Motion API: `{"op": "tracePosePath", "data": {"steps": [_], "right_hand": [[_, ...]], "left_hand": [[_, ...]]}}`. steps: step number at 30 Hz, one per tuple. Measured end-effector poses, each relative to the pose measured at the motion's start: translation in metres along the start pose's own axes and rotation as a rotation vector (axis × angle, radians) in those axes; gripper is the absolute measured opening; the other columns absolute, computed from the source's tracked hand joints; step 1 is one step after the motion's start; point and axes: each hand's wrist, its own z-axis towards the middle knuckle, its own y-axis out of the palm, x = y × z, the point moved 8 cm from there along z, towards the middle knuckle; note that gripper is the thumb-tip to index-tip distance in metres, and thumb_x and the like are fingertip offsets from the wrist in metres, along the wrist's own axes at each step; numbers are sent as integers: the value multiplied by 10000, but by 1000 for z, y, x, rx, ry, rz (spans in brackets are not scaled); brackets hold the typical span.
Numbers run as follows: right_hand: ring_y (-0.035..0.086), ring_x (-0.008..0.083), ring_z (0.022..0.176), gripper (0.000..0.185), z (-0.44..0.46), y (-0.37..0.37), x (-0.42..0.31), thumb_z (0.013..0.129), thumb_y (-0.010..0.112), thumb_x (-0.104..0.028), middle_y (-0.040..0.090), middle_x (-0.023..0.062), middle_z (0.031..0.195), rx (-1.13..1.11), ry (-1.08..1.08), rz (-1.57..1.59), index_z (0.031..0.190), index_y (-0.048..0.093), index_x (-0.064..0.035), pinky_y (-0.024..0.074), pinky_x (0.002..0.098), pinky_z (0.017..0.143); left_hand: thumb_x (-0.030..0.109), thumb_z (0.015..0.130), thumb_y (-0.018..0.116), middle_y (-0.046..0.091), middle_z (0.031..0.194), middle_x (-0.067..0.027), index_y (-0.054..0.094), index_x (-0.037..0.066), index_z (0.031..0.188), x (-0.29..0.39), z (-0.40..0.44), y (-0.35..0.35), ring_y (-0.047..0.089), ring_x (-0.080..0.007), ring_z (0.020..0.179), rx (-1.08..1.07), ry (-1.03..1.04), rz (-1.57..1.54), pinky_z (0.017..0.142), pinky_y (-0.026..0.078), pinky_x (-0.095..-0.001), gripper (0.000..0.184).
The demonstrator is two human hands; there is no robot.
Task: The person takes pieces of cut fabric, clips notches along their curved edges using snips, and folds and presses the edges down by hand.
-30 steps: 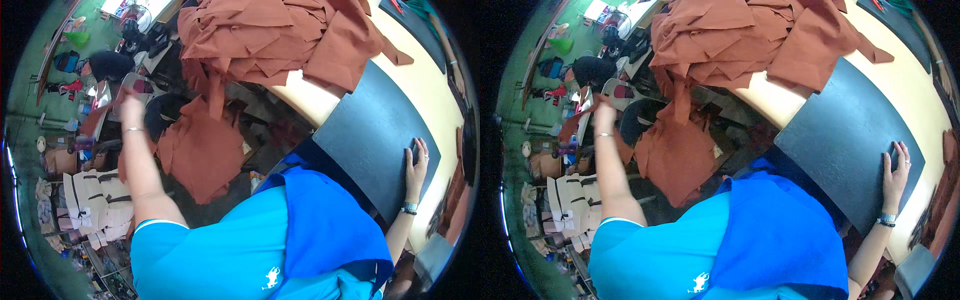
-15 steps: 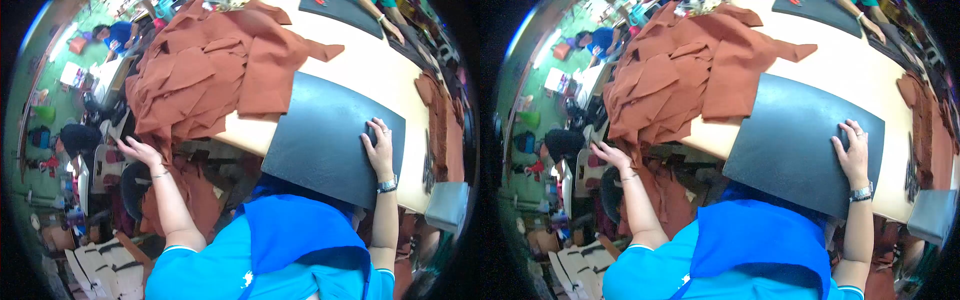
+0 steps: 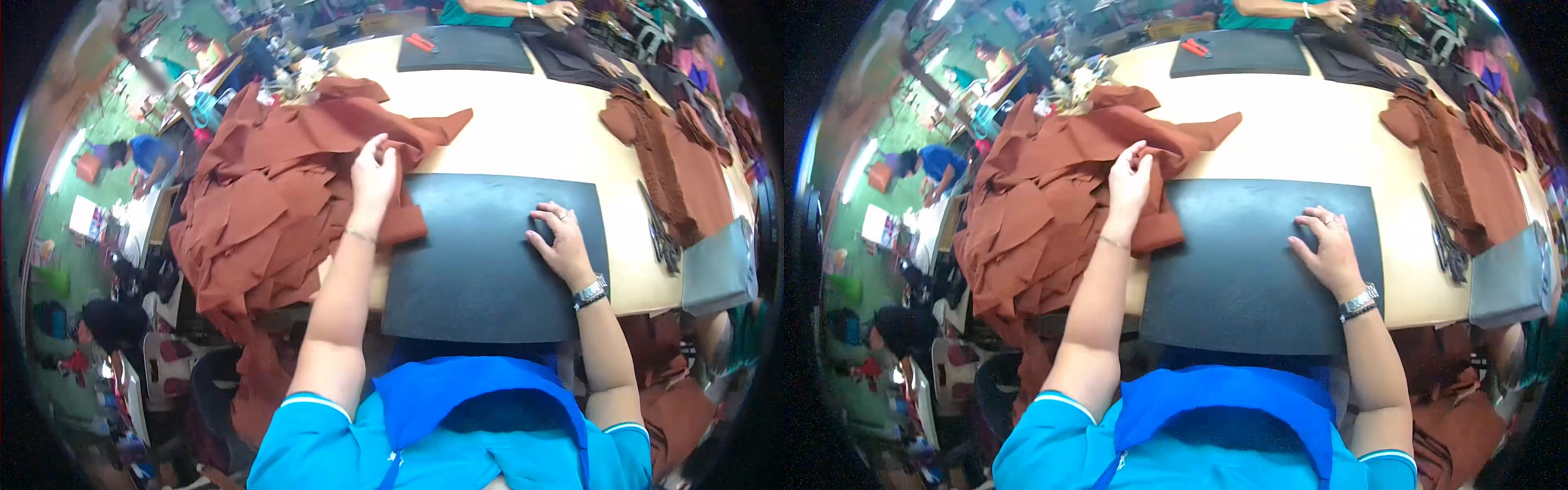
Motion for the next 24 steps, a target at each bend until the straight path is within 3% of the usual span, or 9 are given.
{"op": "tracePosePath", "data": {"steps": [1,6,11,13,16,18,20,23,24], "right_hand": [[546,324,1236,372,0,-1,1,865,735,-284,623,146,1266,0,7,85,1158,665,-66,330,547,1114],[594,263,1158,641,-7,-1,10,947,602,-505,663,160,1199,13,-31,924,1348,537,-9,431,388,1033],[588,155,1134,485,-26,-24,12,918,724,-196,605,74,1274,253,463,1220,1321,528,-12,488,310,975],[589,156,1126,459,-34,-36,-2,930,709,-193,609,63,1268,146,413,1110,1314,533,-15,490,327,977],[649,170,996,337,-37,-64,-57,884,714,-144,684,93,1119,-192,108,938,1178,603,-22,523,342,875],[682,204,917,296,-39,-77,-103,847,718,-123,708,123,1026,-637,-108,823,1111,624,-25,532,346,820],[682,254,857,274,-37,-102,-126,821,714,-116,703,146,970,-566,-238,770,1063,628,-21,533,354,782],[680,289,859,397,-33,-160,-134,788,763,-132,700,144,968,-353,-248,553,1139,620,-15,534,351,789],[689,257,869,455,-32,-184,-132,769,787,-132,703,129,963,-203,-202,442,1173,615,-15,533,344,791]], "left_hand": [[120,942,611,697,1042,-121,593,-36,1279,36,-19,15,634,-134,923,23,115,-332,830,514,-291,372],[65,969,579,553,1313,-124,497,-33,1351,146,-138,86,499,-184,1264,-377,223,-596,1089,378,-322,403],[106,962,580,547,1311,-170,252,-7,1528,153,-205,125,523,-235,1227,-855,324,-370,1072,373,-341,664],[69,898,613,569,1187,-162,251,15,1536,146,-183,108,543,-264,1167,-732,208,-350,1062,377,-368,735],[35,748,703,483,1348,-207,265,28,1530,180,-144,66,421,-319,1325,-323,719,-186,1134,304,-443,896],[50,675,664,331,1531,-236,528,97,1352,196,-136,76,205,-418,1474,-593,701,-319,1179,226,-509,692],[53,671,679,334,1557,-199,645,108,1206,190,-138,92,192,-421,1487,-844,833,-107,1189,191,-527,540],[-85,732,631,689,1220,-87,675,74,922,178,-124,61,595,-299,1234,-766,565,-254,1175,180,-596,252],[-117,751,584,731,1022,-66,665,34,930,169,-116,38,682,-209,1010,-702,507,-291,1106,357,-491,248]]}}
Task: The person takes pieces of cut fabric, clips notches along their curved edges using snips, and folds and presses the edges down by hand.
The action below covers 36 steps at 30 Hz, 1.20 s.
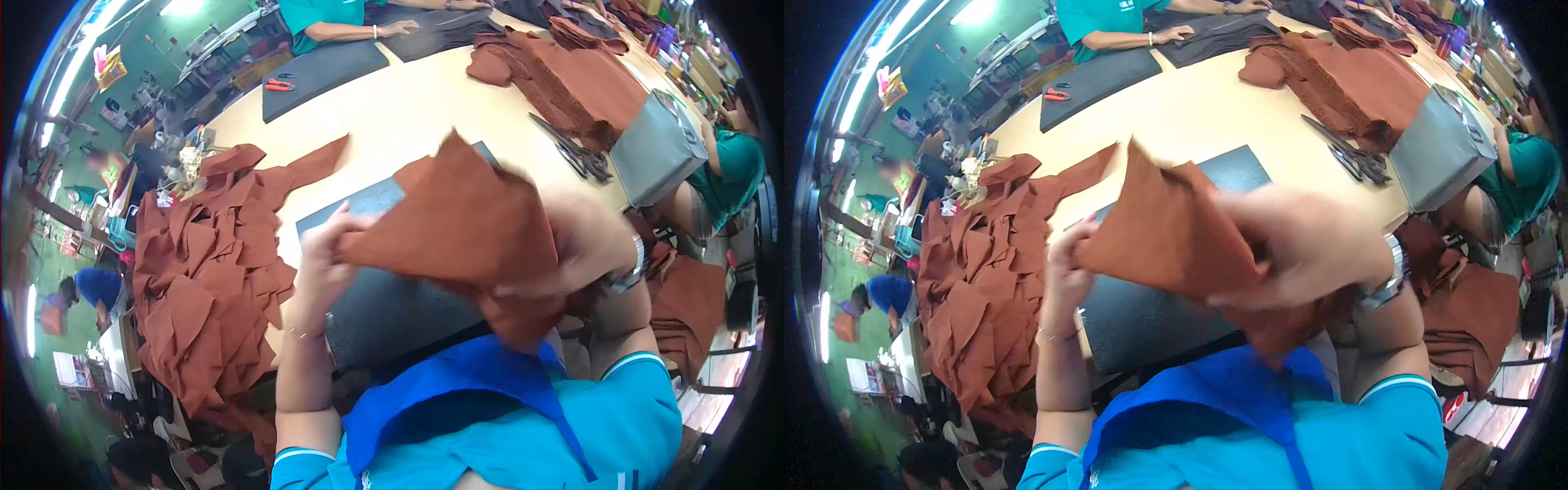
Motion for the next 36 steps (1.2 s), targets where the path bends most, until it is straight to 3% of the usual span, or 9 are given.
{"op": "tracePosePath", "data": {"steps": [3,10,14,15,19,23,28,31,36], "right_hand": [[644,145,991,533,14,-46,2,776,792,-135,685,110,1052,31,-118,-91,1261,595,-33,511,308,868],[638,208,980,566,80,-141,108,859,704,-59,644,160,1139,721,-148,-453,1375,472,-29,521,325,877],[611,365,1138,438,6,-140,276,904,621,-250,632,243,1215,422,409,-784,1263,575,-3,473,418,994],[605,395,1110,349,-25,-129,300,897,591,-215,632,263,1176,275,756,-906,1183,595,-16,488,453,960],[613,391,1071,270,-124,-91,361,901,550,-137,641,228,1113,199,1014,-928,1154,588,-48,499,487,896],[595,379,1006,309,-144,-79,329,891,637,-186,630,203,1062,494,593,-1140,1161,581,-47,493,472,874],[598,378,982,291,-166,-90,348,904,597,-173,629,191,1001,442,637,-1135,1169,591,-53,489,488,853],[625,396,996,288,-163,-95,350,951,486,-157,653,227,1072,358,759,-1130,1189,602,-45,492,485,894],[635,335,1071,374,-157,-120,324,1023,414,-239,665,200,1148,910,713,-613,1249,617,-21,491,422,933]], "left_hand": [[-128,774,535,663,878,-10,632,-16,939,17,-29,-47,581,-60,833,77,-103,-204,722,448,-208,222],[318,993,595,626,1278,-110,535,-39,1352,-94,-17,-65,590,-188,1130,304,-701,-272,992,443,-326,510],[416,1019,507,428,1507,-69,347,33,1507,-215,-74,-51,455,-207,1326,303,-797,-269,1103,370,-334,640],[415,1021,497,441,1497,-67,361,28,1499,-213,-84,-43,449,-202,1331,295,-772,-372,1113,352,-336,630],[260,959,631,551,1381,-105,480,-8,1414,-143,-88,-12,509,-180,1254,72,-770,-309,1088,366,-315,549],[177,896,716,594,1325,-97,540,7,1359,-138,-93,10,557,-198,1198,73,-781,-461,1050,413,-335,523],[166,942,667,560,1366,-86,456,26,1415,-137,-93,44,542,-218,1248,324,-812,-1172,1069,428,-384,537],[155,937,674,580,1337,-82,495,21,1380,-135,-96,47,568,-192,1204,257,-830,-1046,1028,458,-355,496],[116,883,734,649,1223,-92,578,-15,1286,-114,-88,52,609,-154,1100,163,-747,-772,978,474,-311,451]]}}
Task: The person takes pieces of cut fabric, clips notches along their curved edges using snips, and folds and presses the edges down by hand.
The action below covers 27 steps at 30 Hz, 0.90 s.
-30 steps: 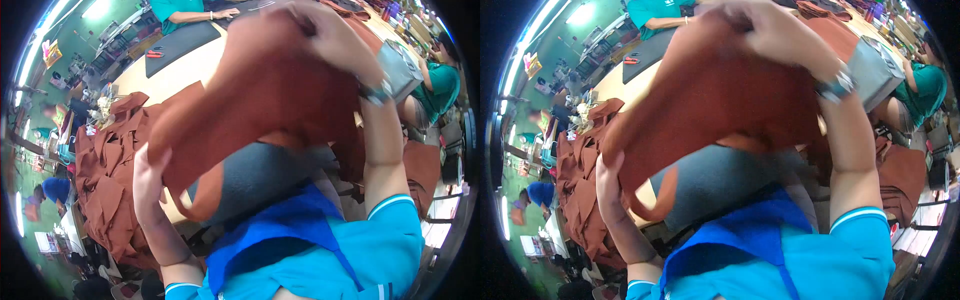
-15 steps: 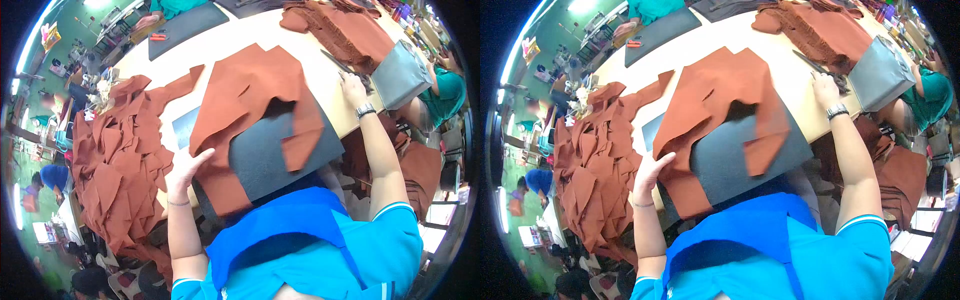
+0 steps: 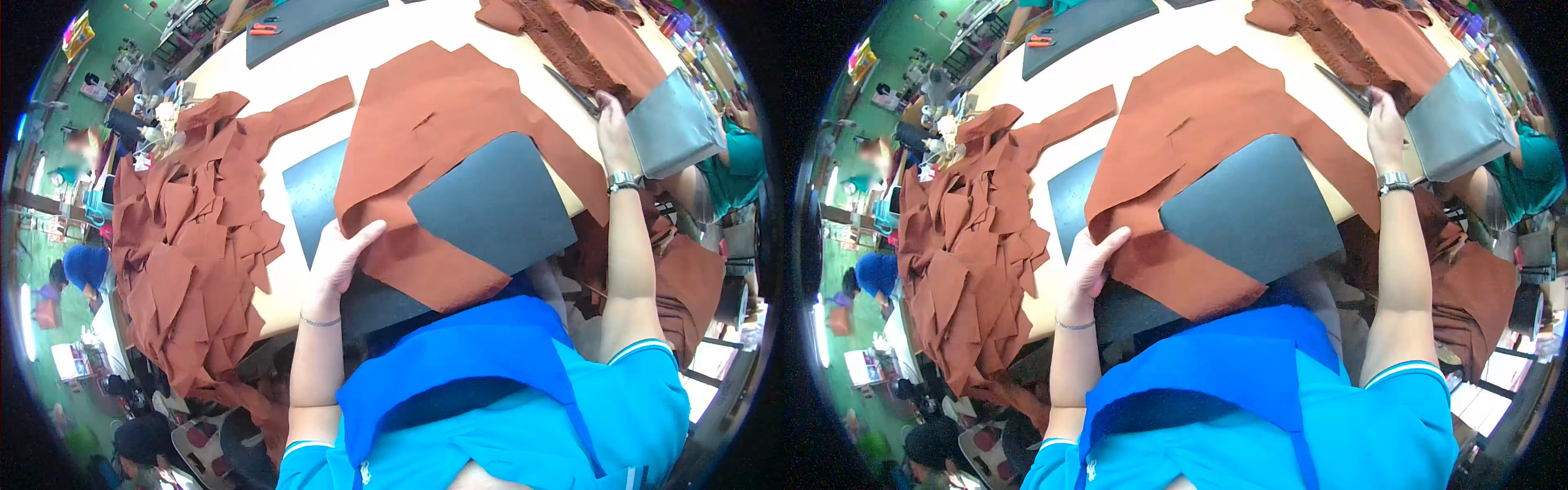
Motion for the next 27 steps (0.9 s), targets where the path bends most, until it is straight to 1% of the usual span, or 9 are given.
{"op": "tracePosePath", "data": {"steps": [1,3,6,9,11,12,15,23,27], "right_hand": [[655,289,988,384,-3,-8,-29,1038,405,-265,683,161,1072,30,10,120,1239,622,-19,512,398,881],[619,168,788,413,-23,-2,-83,1062,390,-325,639,54,900,-115,35,414,1227,619,-23,518,316,719],[431,34,568,366,-112,31,-199,1068,398,-334,427,-59,710,-591,222,921,1238,583,-67,390,186,468],[371,43,487,391,-198,74,-249,1045,434,-443,422,-48,679,-1212,537,986,1179,542,-93,328,202,420],[328,29,487,424,-236,92,-264,1066,373,-459,394,-54,680,-1427,616,1035,1202,540,-95,271,182,415],[308,24,508,431,-249,98,-269,1048,413,-485,377,-67,689,-1518,776,1108,1205,542,-106,267,187,436],[321,26,542,398,-268,116,-274,1044,433,-468,384,-71,705,-1619,852,1152,1189,544,-114,255,178,443],[284,17,474,371,-263,131,-275,1045,446,-450,364,-80,650,-1480,958,1241,1118,568,-107,239,170,396],[285,15,468,373,-264,128,-277,1046,445,-447,364,-84,642,-1515,941,1232,1093,572,-100,235,170,391]], "left_hand": [[112,877,740,652,1217,-92,581,-18,1279,-1,1,1,611,-154,1098,1,13,22,980,473,-312,451],[86,890,703,642,1230,-90,564,-15,1292,-4,5,-3,598,-159,1127,-1,50,44,997,463,-317,437],[58,903,652,615,1276,-89,530,0,1326,-15,8,-17,577,-163,1166,45,66,-56,1020,446,-321,444],[32,912,610,582,1323,-89,492,18,1362,-13,6,-20,558,-180,1203,80,90,-63,1044,430,-332,466],[10,915,589,580,1329,-94,486,27,1373,-12,3,-20,556,-193,1218,118,101,-94,1054,430,-344,470],[4,916,584,579,1332,-95,485,30,1376,-12,2,-22,556,-196,1221,131,97,-113,1055,431,-346,471],[-19,918,564,588,1326,-93,497,49,1370,-11,1,-20,564,-202,1221,128,96,-178,1059,436,-355,462],[-28,911,566,615,1290,-72,549,60,1312,-12,3,-24,582,-183,1190,116,94,-197,1041,445,-344,412],[-39,908,560,605,1305,-70,545,61,1323,-16,4,-26,577,-187,1200,115,84,-235,1047,442,-349,427]]}}
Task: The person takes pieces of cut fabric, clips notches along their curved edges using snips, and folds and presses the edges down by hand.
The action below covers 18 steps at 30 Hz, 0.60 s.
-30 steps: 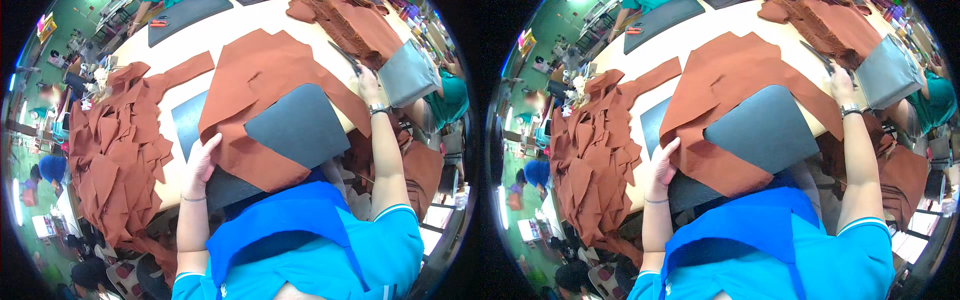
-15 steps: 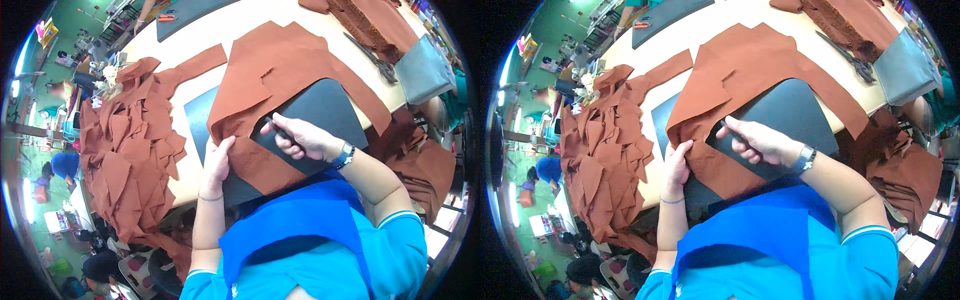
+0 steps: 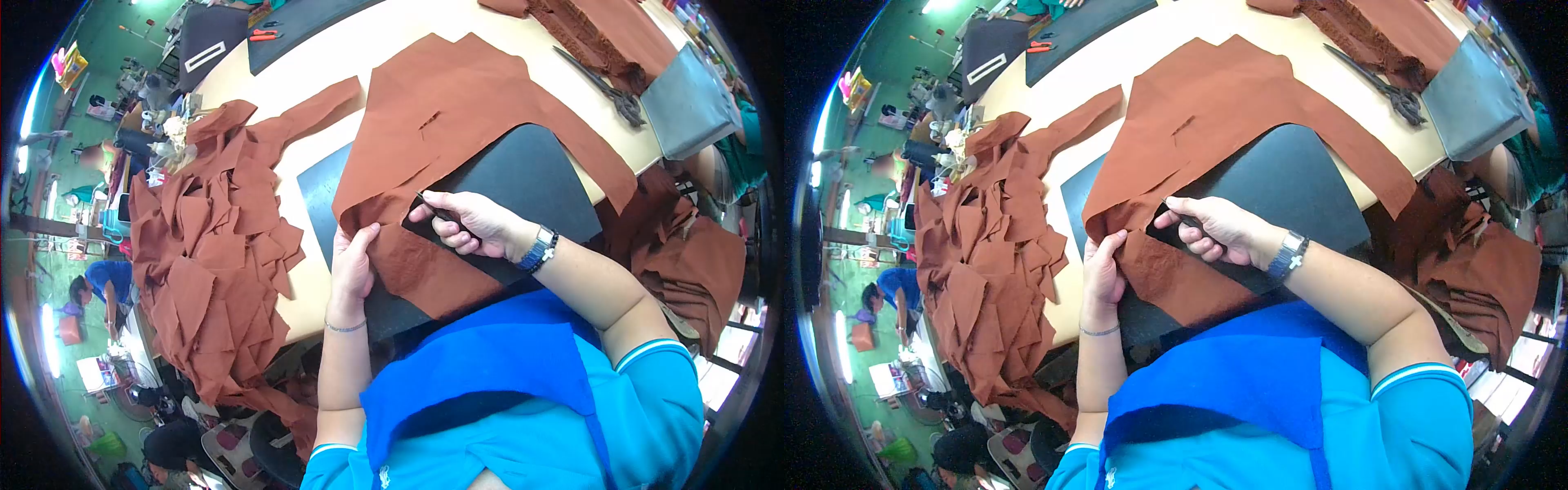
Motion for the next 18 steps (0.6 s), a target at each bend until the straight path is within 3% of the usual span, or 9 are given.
{"op": "tracePosePath", "data": {"steps": [11,18], "right_hand": [[293,11,484,360,-2,-1,5,1042,452,-434,383,-73,665,-34,19,10,1067,558,-91,236,169,391],[300,8,490,413,3,1,4,1018,484,-492,392,-76,671,-34,29,-14,1090,548,-90,237,161,391]], "left_hand": [[-40,907,559,585,1333,-79,522,62,1346,3,0,3,565,-193,1222,-13,17,17,1057,438,-348,452],[-32,914,554,583,1330,-77,519,51,1344,3,-1,1,573,-190,1208,12,25,40,1032,459,-345,440]]}}
